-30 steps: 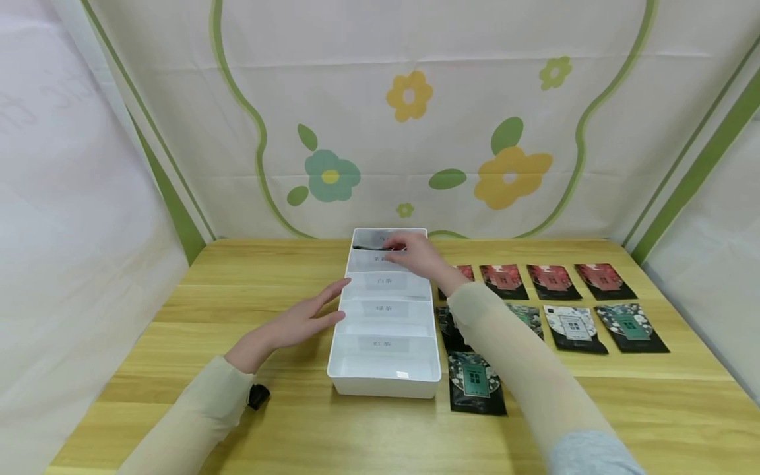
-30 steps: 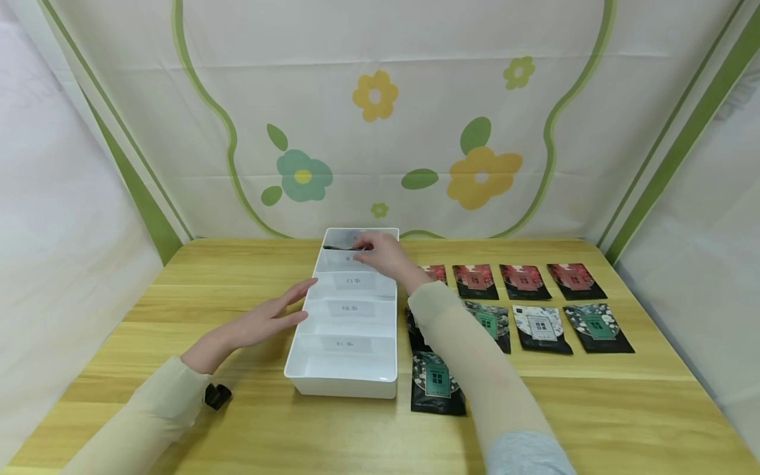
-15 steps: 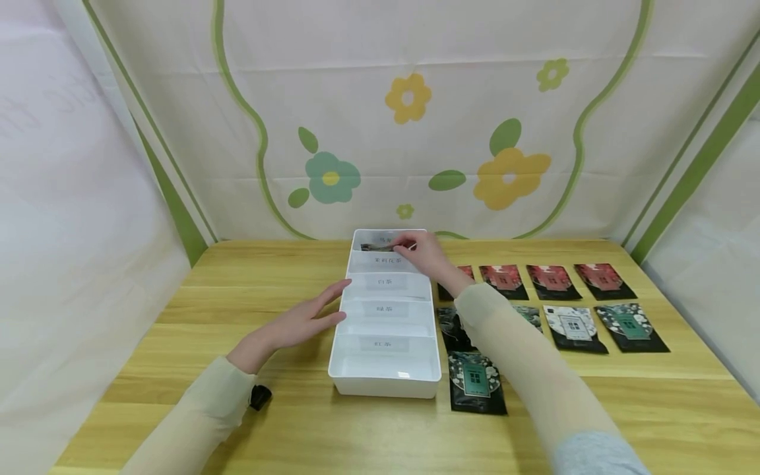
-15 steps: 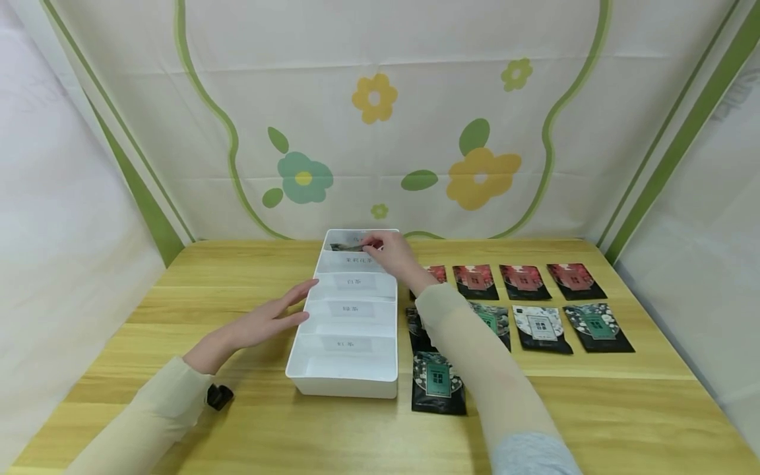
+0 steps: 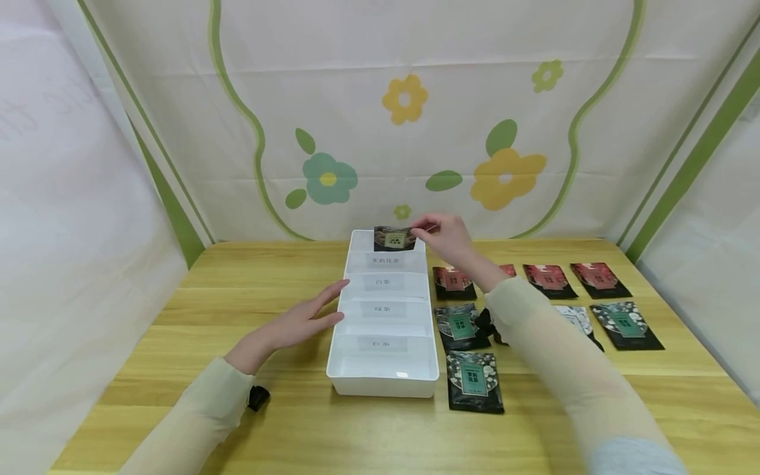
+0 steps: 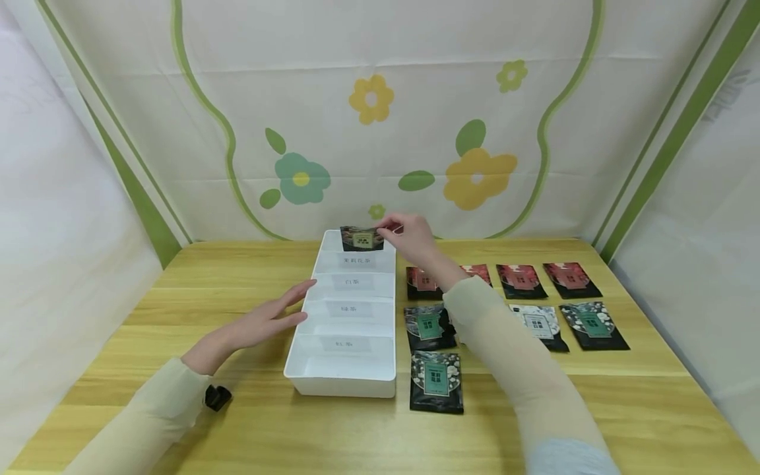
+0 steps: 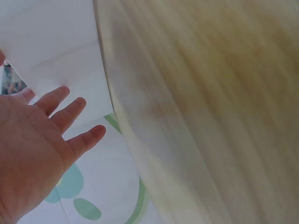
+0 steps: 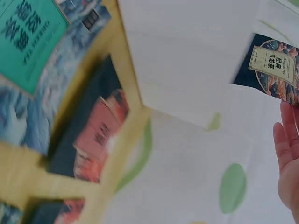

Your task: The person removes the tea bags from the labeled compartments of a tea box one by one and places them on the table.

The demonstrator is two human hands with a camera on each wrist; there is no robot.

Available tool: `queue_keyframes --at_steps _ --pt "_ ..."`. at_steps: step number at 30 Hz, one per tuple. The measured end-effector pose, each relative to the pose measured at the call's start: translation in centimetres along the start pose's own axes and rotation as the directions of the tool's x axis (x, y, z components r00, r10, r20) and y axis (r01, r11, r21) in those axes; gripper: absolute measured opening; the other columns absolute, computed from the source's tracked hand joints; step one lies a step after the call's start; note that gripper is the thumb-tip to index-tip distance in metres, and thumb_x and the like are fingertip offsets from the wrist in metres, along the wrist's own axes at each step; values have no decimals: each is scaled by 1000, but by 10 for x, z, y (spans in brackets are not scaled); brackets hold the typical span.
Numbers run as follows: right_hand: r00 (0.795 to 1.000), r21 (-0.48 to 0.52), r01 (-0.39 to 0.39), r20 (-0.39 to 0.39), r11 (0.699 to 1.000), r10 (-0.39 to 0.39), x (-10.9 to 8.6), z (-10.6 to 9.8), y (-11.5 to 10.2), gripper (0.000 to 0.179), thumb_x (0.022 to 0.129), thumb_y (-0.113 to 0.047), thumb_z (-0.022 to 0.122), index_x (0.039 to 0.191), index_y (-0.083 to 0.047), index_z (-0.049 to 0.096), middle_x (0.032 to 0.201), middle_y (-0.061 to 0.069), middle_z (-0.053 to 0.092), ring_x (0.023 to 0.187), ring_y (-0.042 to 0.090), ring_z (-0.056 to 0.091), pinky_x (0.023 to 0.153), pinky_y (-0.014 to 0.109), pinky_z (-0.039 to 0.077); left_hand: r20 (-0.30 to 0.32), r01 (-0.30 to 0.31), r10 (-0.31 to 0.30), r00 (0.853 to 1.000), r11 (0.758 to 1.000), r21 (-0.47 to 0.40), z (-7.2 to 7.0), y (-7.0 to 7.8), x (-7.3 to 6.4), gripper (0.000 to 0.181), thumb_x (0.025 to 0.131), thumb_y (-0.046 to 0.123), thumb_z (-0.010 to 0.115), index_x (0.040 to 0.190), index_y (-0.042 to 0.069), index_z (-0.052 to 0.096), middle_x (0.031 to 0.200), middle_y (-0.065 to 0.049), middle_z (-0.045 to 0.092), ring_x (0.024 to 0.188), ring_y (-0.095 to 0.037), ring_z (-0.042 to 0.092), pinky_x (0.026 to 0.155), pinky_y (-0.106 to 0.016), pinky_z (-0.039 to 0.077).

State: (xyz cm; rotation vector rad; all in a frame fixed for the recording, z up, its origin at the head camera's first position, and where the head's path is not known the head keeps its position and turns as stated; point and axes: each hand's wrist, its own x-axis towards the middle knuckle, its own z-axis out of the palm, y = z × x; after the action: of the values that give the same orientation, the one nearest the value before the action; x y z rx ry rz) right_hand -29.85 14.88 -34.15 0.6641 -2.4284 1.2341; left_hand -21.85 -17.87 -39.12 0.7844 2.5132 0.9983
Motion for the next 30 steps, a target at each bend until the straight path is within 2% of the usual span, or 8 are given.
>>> queue_keyframes --at_steps 6,16,20,24,30 --pt "990 -25 137 -35 990 -138 -11 -24 -8 7 90 -4 70 95 -3 74 91 9 71 80 20 66 72 35 52 -3 -3 3 1000 1000 7 0 -1 0 68 99 53 47 155 38 12 158 -2 22 142 -27 25 110 -56 23" --pt "966 -61 248 -60 967 -251 -42 -58 -17 11 86 2 72 93 -6 75 90 4 72 80 15 65 72 28 52 -7 -21 21 1000 1000 -4 -1 -4 0 68 99 52 48 156 38 12 158 -2 22 142 -28 26 110 -56 23" --pt "974 -82 217 -43 973 -221 -58 -71 -17 13 87 3 71 95 -7 75 92 3 71 82 12 64 72 25 51 -5 -25 25 1000 1000 -5 -1 -4 0 68 99 51 48 156 36 12 158 -2 22 142 -28 25 110 -56 23" --pt "985 -154 160 -30 975 -167 -76 -85 -18 14 88 0 70 98 -9 74 94 1 71 83 10 63 71 20 49 -5 -23 23 1000 1000 -9 -1 -4 -1 68 99 51 48 156 36 12 158 -2 22 142 -27 25 110 -56 23" --pt "994 -236 100 -20 966 -108 -102 -106 -16 15 89 0 69 100 -9 73 95 4 71 77 12 66 62 19 50 -4 -31 31 1000 999 -15 -1 -5 -1 67 100 49 48 156 36 12 159 -3 22 143 -27 24 110 -57 23"
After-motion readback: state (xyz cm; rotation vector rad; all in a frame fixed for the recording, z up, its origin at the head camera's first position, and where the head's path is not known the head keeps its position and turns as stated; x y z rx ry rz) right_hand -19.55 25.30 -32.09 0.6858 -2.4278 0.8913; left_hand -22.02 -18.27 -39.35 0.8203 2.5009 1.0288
